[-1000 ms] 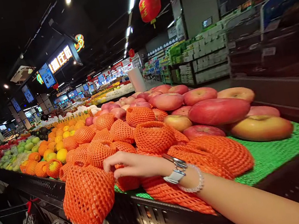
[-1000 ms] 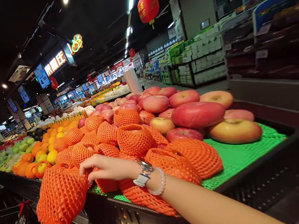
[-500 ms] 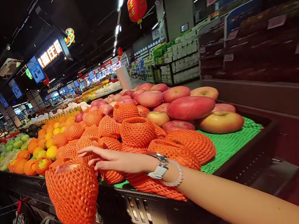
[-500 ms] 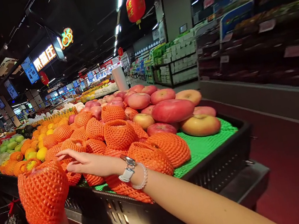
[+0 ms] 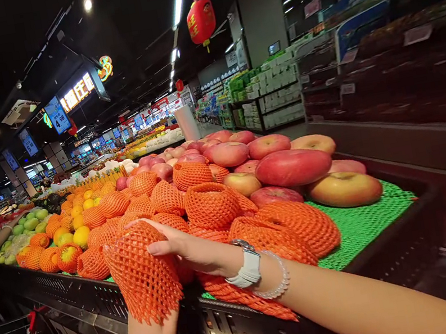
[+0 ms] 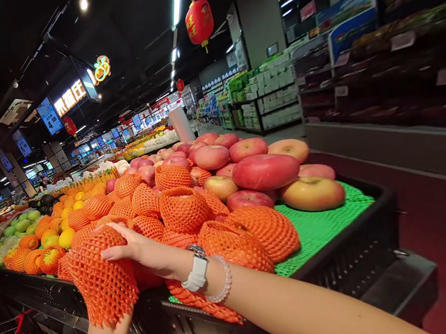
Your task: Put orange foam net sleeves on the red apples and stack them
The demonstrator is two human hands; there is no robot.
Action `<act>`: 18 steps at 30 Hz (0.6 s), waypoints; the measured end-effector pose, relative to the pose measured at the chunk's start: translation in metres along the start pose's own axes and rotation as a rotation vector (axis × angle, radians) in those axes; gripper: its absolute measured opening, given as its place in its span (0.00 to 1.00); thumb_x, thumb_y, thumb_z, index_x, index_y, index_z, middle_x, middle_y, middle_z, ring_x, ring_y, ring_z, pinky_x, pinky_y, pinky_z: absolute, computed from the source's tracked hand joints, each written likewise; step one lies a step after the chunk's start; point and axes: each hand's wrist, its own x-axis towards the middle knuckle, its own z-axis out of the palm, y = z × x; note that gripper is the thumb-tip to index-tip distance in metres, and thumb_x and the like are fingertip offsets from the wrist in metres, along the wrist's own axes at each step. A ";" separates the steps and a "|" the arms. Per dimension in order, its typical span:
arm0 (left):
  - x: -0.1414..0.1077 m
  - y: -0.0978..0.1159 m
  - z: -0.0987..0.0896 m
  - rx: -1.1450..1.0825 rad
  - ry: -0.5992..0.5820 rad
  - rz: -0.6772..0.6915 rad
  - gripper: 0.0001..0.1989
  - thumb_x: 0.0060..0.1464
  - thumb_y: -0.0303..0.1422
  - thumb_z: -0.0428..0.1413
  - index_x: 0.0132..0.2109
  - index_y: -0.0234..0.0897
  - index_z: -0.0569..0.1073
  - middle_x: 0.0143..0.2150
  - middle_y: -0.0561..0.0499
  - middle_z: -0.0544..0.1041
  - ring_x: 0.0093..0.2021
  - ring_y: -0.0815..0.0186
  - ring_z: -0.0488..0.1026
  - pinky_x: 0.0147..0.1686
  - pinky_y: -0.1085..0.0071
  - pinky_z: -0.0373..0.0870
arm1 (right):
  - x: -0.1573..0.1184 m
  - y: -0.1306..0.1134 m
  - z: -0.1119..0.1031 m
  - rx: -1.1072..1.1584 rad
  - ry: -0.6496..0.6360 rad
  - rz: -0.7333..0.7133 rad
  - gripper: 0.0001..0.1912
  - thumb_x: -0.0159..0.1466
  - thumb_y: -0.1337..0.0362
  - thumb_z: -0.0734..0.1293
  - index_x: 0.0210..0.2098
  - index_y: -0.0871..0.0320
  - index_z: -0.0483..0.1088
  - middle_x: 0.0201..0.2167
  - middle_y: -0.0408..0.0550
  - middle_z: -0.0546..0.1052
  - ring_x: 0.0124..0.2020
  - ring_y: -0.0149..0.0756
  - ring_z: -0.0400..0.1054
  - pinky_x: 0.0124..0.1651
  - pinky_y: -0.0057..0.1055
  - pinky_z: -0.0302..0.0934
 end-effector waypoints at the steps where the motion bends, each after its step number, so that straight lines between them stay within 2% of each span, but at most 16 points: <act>1: -0.002 0.000 -0.005 0.129 -0.075 -0.009 0.15 0.53 0.40 0.59 0.47 0.43 0.77 0.53 0.44 0.75 0.58 0.50 0.66 0.64 0.46 0.50 | -0.001 0.001 0.000 0.020 0.009 0.031 0.45 0.48 0.51 0.73 0.61 0.55 0.56 0.60 0.54 0.65 0.62 0.48 0.59 0.66 0.47 0.47; 3: -0.007 0.004 -0.012 0.343 -0.181 -0.023 0.15 0.51 0.41 0.60 0.45 0.43 0.79 0.49 0.42 0.77 0.55 0.45 0.69 0.62 0.47 0.55 | -0.001 0.005 -0.001 0.014 0.035 0.060 0.46 0.49 0.51 0.73 0.63 0.54 0.55 0.62 0.54 0.63 0.63 0.50 0.56 0.67 0.50 0.44; 4: -0.012 0.007 -0.014 0.361 -0.180 -0.008 0.17 0.49 0.41 0.61 0.46 0.42 0.79 0.49 0.40 0.77 0.55 0.44 0.69 0.61 0.48 0.58 | -0.001 0.007 -0.002 -0.001 0.055 0.052 0.47 0.49 0.50 0.73 0.63 0.54 0.54 0.63 0.54 0.62 0.64 0.51 0.55 0.67 0.51 0.43; 7: -0.027 0.021 -0.015 0.189 -0.058 0.113 0.28 0.42 0.42 0.66 0.52 0.39 0.76 0.51 0.38 0.75 0.59 0.43 0.66 0.60 0.52 0.61 | 0.002 0.007 -0.007 -0.008 0.114 -0.015 0.47 0.51 0.50 0.71 0.65 0.52 0.50 0.64 0.53 0.60 0.65 0.49 0.54 0.68 0.50 0.42; 10: -0.035 0.038 -0.011 0.049 0.029 0.202 0.36 0.38 0.46 0.67 0.56 0.43 0.72 0.53 0.40 0.74 0.61 0.45 0.64 0.60 0.55 0.63 | 0.008 0.004 -0.013 0.058 0.160 -0.109 0.47 0.53 0.49 0.69 0.66 0.51 0.47 0.63 0.53 0.62 0.63 0.47 0.57 0.66 0.48 0.49; 11: -0.034 0.042 -0.011 0.039 0.055 0.216 0.38 0.39 0.49 0.66 0.59 0.44 0.69 0.56 0.40 0.72 0.62 0.45 0.63 0.60 0.55 0.62 | 0.010 0.003 -0.015 0.059 0.188 -0.151 0.46 0.54 0.48 0.69 0.65 0.51 0.47 0.63 0.53 0.62 0.63 0.47 0.58 0.66 0.47 0.50; 13: -0.026 0.049 -0.009 0.012 0.142 0.252 0.44 0.46 0.54 0.60 0.67 0.47 0.55 0.64 0.42 0.63 0.66 0.48 0.57 0.64 0.53 0.56 | 0.013 0.002 -0.018 -0.021 0.221 -0.231 0.44 0.53 0.46 0.68 0.63 0.53 0.49 0.63 0.54 0.62 0.63 0.47 0.58 0.66 0.46 0.50; 15: -0.013 0.051 -0.007 -0.036 0.264 0.286 0.47 0.51 0.55 0.54 0.69 0.50 0.40 0.70 0.44 0.49 0.69 0.52 0.48 0.66 0.53 0.48 | 0.012 0.004 -0.020 -0.197 0.176 -0.304 0.45 0.50 0.44 0.70 0.61 0.55 0.53 0.61 0.55 0.62 0.62 0.48 0.58 0.65 0.46 0.50; 16: -0.008 0.050 -0.005 -0.063 0.300 0.287 0.48 0.52 0.56 0.53 0.69 0.50 0.35 0.71 0.45 0.44 0.70 0.53 0.45 0.66 0.54 0.47 | 0.011 0.005 -0.020 -0.300 0.110 -0.337 0.46 0.47 0.44 0.72 0.59 0.56 0.55 0.60 0.56 0.63 0.61 0.49 0.59 0.64 0.46 0.51; 18: 0.000 0.047 -0.003 -0.096 0.265 0.251 0.52 0.49 0.57 0.56 0.69 0.48 0.34 0.72 0.44 0.41 0.71 0.53 0.43 0.66 0.55 0.48 | 0.007 0.008 -0.019 -0.479 -0.083 -0.378 0.48 0.41 0.47 0.76 0.56 0.58 0.57 0.56 0.55 0.65 0.57 0.50 0.62 0.62 0.46 0.53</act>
